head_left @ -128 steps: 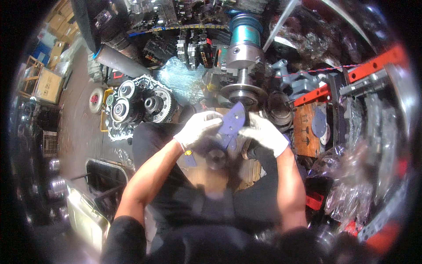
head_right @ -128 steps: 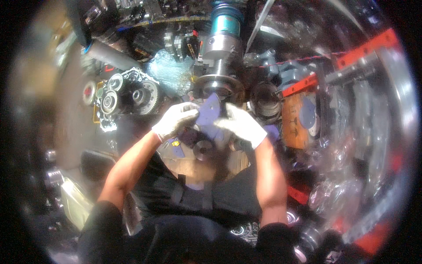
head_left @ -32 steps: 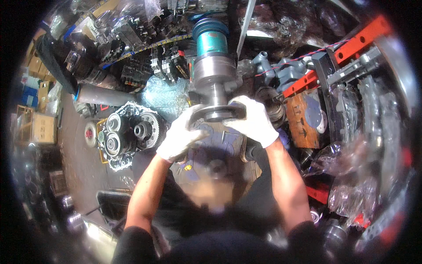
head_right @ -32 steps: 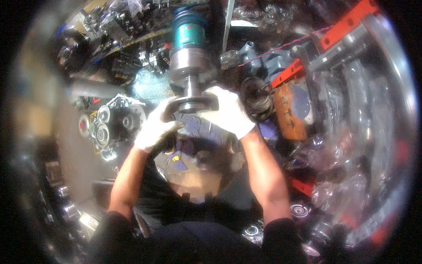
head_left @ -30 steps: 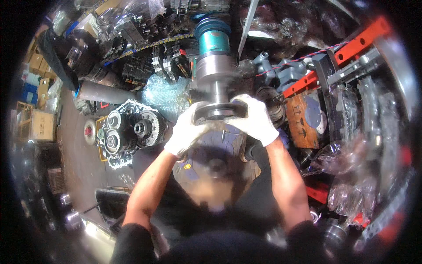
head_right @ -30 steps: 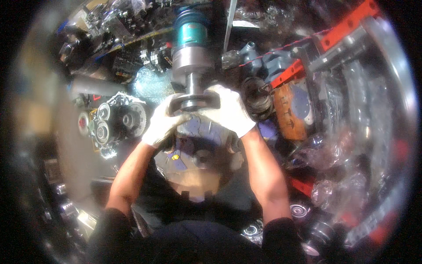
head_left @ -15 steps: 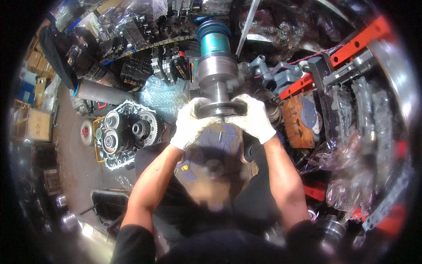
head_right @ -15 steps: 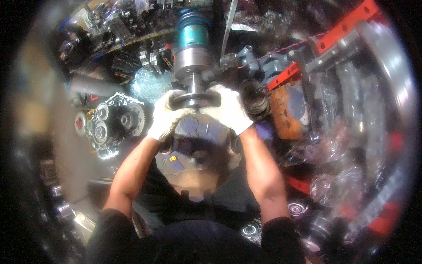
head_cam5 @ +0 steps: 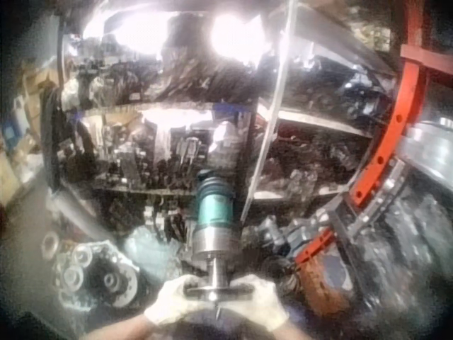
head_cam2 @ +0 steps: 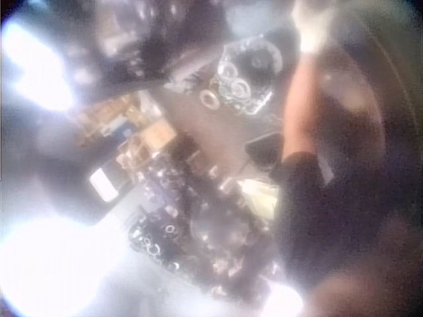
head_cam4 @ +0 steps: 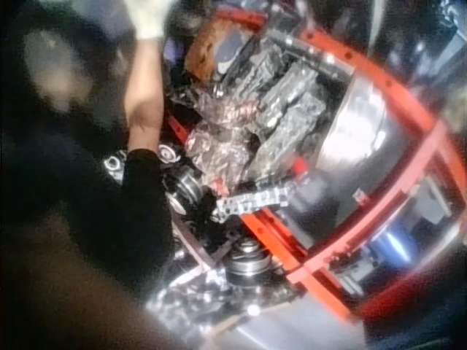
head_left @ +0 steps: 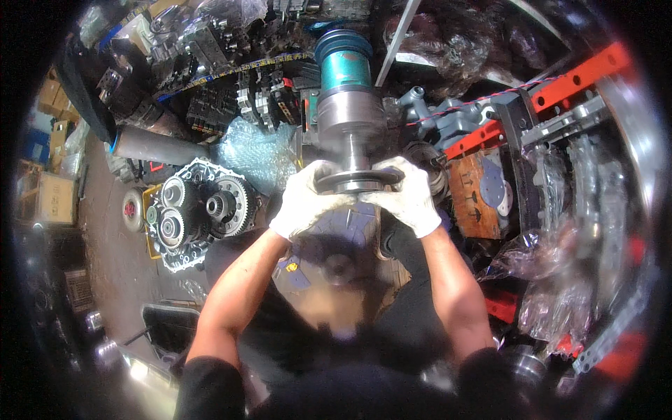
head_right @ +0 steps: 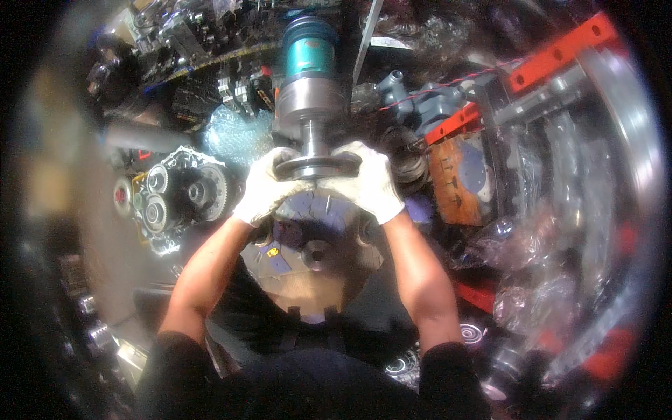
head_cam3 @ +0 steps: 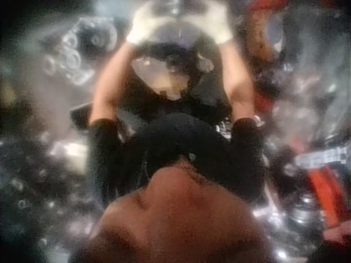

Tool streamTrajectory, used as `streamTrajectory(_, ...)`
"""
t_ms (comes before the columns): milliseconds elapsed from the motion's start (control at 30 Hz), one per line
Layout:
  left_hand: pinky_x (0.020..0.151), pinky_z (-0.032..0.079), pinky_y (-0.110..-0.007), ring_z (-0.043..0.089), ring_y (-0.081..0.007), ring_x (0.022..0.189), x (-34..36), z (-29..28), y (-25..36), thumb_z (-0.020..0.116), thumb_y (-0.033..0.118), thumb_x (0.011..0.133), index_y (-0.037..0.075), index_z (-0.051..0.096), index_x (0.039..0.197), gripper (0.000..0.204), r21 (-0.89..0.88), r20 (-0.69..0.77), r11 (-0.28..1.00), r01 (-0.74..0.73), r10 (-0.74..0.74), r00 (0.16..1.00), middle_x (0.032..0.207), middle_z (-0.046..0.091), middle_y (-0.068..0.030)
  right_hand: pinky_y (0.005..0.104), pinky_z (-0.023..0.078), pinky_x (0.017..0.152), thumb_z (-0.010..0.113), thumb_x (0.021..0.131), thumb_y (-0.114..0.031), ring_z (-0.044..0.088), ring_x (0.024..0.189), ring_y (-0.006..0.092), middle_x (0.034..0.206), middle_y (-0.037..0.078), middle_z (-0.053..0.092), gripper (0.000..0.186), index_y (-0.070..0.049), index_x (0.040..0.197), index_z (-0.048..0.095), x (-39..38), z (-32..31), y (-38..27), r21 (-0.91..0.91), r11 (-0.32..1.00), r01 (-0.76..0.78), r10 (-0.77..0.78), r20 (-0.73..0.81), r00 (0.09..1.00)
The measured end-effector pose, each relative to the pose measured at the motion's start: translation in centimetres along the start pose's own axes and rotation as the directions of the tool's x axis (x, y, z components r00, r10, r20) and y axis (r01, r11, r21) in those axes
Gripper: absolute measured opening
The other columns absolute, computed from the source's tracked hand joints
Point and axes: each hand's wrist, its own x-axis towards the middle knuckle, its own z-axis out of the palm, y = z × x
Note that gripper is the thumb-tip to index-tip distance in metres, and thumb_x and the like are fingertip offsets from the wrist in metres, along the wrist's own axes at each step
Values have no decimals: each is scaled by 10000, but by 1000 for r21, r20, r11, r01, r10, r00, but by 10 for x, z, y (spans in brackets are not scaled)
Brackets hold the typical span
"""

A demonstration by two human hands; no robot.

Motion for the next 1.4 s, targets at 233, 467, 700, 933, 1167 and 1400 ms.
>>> streamTrajectory(233,949,568,-351,695,-186,1071,10,9,-18,978,250,753,-5,695,1308,673,-246,161,967,67,-27,987,1173,746,-97,330,601,819,1003,709,-235,735,875,169,978,110,781,517,-12,1102,750,3,-11,-1,25,1000,15,-17,52,999)
streamTrajectory(467,971,567,-344,687,-193,1099,10,10,-20,973,198,766,-13,686,1358,691,-337,213,933,126,-55,975,1230,738,-115,337,609,841,993,720,-193,758,925,184,1021,119,794,513,-20,1130,739,1,-9,1,62,998,1,-4,51,999)
streamTrajectory(700,945,573,-320,693,-142,1044,13,12,-23,938,181,813,5,714,1345,603,-326,225,941,95,-20,974,1179,768,-82,345,621,840,1007,693,-210,768,936,194,1031,123,793,524,-29,1111,748,2,-6,4,16,999,-28,27,62,998)
streamTrajectory(933,918,574,-317,694,-134,1015,14,9,-20,947,194,801,12,734,1321,591,-229,216,972,41,9,976,1160,772,-75,339,622,829,1014,692,-203,760,925,162,1017,112,796,520,-21,1099,748,3,-1,5,44,998,-35,32,58,998)
streamTrajectory(1167,909,575,-317,700,-138,1003,15,9,-21,955,211,795,12,743,1304,586,-192,196,981,8,30,980,1154,776,-85,332,623,815,1019,687,-204,757,896,157,997,113,799,519,-21,1087,744,2,-1,2,54,998,-42,39,46,998)
streamTrajectory(1400,891,578,-316,704,-141,971,13,10,-22,950,201,795,13,754,1281,558,-190,150,982,-8,37,988,1127,781,-85,342,620,809,1016,694,-227,755,886,163,990,116,796,507,-22,1065,738,0,5,5,36,991,-125,124,31,992)
